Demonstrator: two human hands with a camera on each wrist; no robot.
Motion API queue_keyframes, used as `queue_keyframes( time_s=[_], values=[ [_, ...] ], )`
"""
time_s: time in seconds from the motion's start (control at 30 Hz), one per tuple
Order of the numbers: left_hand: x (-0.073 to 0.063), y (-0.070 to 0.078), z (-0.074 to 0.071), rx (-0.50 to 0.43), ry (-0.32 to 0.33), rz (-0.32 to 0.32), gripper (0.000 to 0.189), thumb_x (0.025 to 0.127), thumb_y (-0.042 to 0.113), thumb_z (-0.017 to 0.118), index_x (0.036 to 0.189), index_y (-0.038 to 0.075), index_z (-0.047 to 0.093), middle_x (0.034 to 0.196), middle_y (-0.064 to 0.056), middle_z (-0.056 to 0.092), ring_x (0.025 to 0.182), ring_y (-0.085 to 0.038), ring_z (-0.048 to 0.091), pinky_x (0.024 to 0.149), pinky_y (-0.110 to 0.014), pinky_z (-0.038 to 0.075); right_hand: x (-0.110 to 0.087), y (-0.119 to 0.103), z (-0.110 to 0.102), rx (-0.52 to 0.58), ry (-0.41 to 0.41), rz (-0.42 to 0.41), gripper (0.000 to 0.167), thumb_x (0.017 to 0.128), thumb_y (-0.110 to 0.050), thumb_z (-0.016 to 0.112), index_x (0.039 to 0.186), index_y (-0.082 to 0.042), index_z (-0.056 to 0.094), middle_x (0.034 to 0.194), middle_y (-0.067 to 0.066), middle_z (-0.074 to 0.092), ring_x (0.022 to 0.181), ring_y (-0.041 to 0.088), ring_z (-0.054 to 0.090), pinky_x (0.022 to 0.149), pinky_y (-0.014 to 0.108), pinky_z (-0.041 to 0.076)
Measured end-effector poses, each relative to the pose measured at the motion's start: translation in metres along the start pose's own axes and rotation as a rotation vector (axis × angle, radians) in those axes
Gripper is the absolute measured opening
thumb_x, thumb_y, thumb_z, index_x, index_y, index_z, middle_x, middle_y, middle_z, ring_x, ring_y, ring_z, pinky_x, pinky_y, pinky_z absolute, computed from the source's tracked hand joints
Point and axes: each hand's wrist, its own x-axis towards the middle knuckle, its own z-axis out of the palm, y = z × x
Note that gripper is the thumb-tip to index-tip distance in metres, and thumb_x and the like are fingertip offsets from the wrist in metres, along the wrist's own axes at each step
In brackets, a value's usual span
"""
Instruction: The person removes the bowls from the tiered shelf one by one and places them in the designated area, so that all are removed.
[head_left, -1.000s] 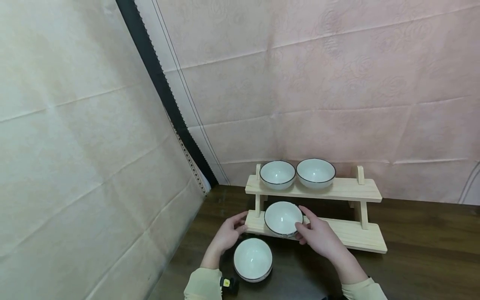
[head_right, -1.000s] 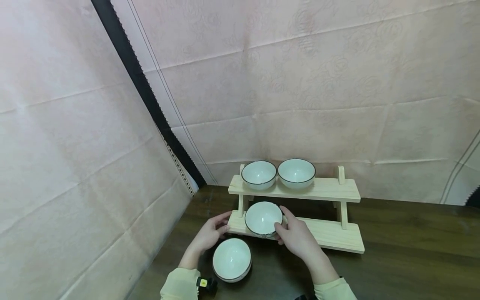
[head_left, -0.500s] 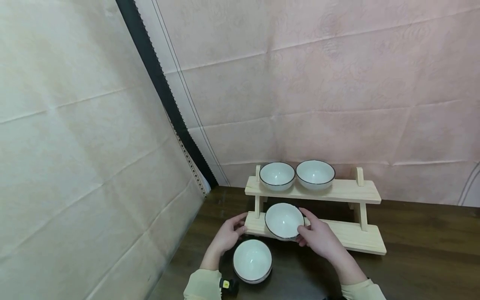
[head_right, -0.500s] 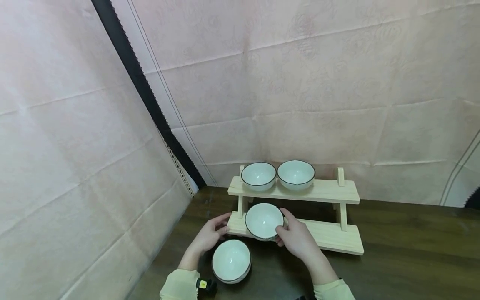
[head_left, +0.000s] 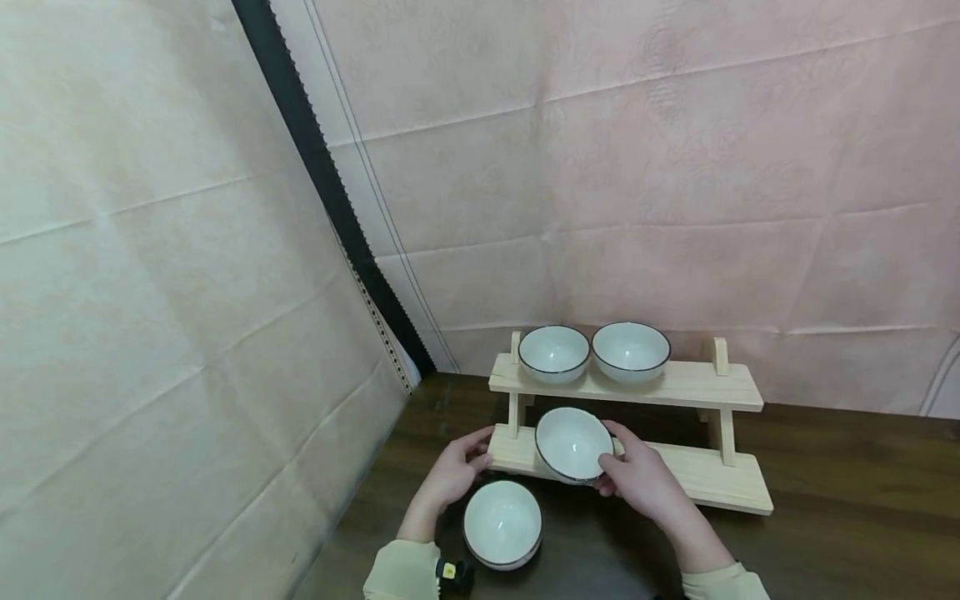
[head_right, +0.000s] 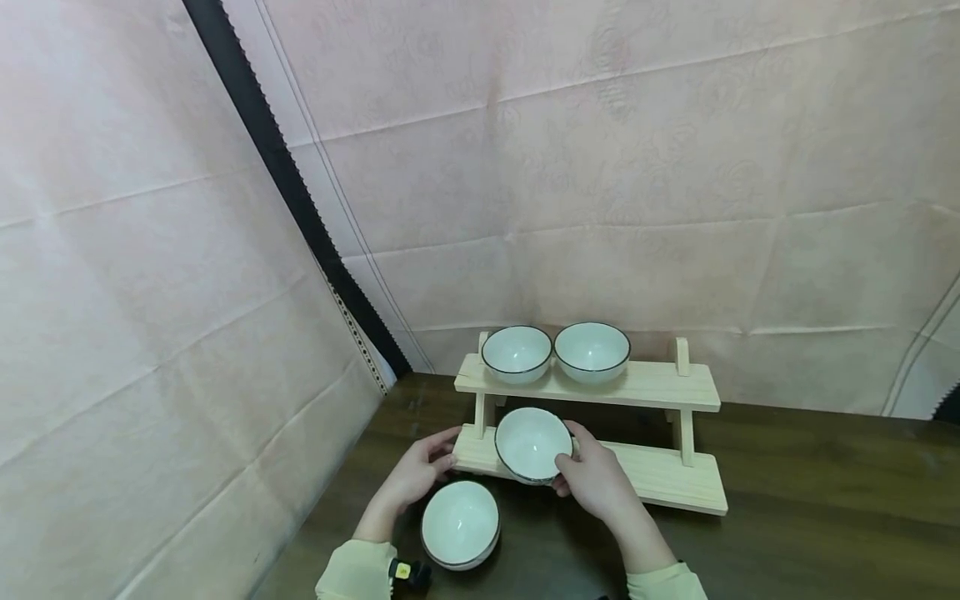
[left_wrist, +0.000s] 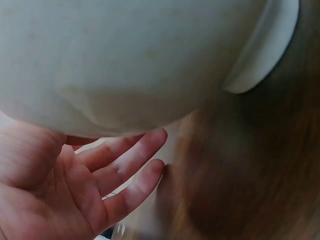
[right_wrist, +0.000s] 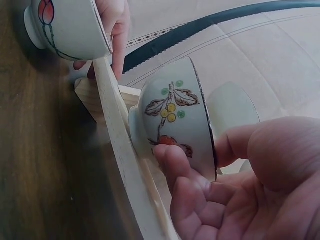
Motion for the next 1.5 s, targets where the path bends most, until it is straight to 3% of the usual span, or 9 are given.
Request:
queue_keyframes(
  time_s=[0.57,0.83,1.07,1.5],
  values=[
    [0.000,0.001,0.000,-0.031,-0.008,0.001,0.050,0.107,0.004,0.062,0.156,0.007,0.055,0.113,-0.009,0.069,0.097,-0.025,0.070,0.080,-0.047,0.060,-0.006,-0.007,-0.005,0.003,-0.031,0.003,0.058,0.102,-0.002,0.056,0.156,0.008,0.040,0.071,0.010,0.069,0.064,0.025,0.069,0.066,0.044,0.061],
    [0.004,0.002,0.000,-0.004,-0.008,0.003,0.049,0.107,0.005,0.062,0.156,0.008,0.056,0.113,-0.008,0.070,0.096,-0.023,0.069,0.080,-0.044,0.060,-0.007,-0.011,-0.013,0.041,-0.049,-0.021,0.058,0.101,0.000,0.055,0.156,0.009,0.039,0.073,0.012,0.070,0.064,0.026,0.069,0.062,0.040,0.060],
    [-0.002,-0.002,0.001,0.011,0.001,-0.020,0.048,0.107,0.004,0.062,0.155,0.009,0.057,0.113,-0.006,0.069,0.096,-0.021,0.068,0.079,-0.043,0.061,-0.011,-0.010,-0.011,0.063,-0.077,-0.028,0.059,0.100,0.000,0.054,0.156,0.010,0.038,0.071,0.013,0.070,0.064,0.026,0.069,0.058,0.036,0.057],
    [0.002,-0.004,-0.001,-0.033,-0.006,-0.011,0.049,0.106,0.003,0.064,0.154,0.008,0.058,0.110,-0.007,0.068,0.094,-0.023,0.067,0.077,-0.042,0.060,-0.013,-0.014,-0.013,0.037,-0.095,-0.050,0.060,0.100,0.000,0.054,0.157,0.009,0.039,0.071,0.012,0.070,0.064,0.027,0.069,0.056,0.034,0.056]
  ],
)
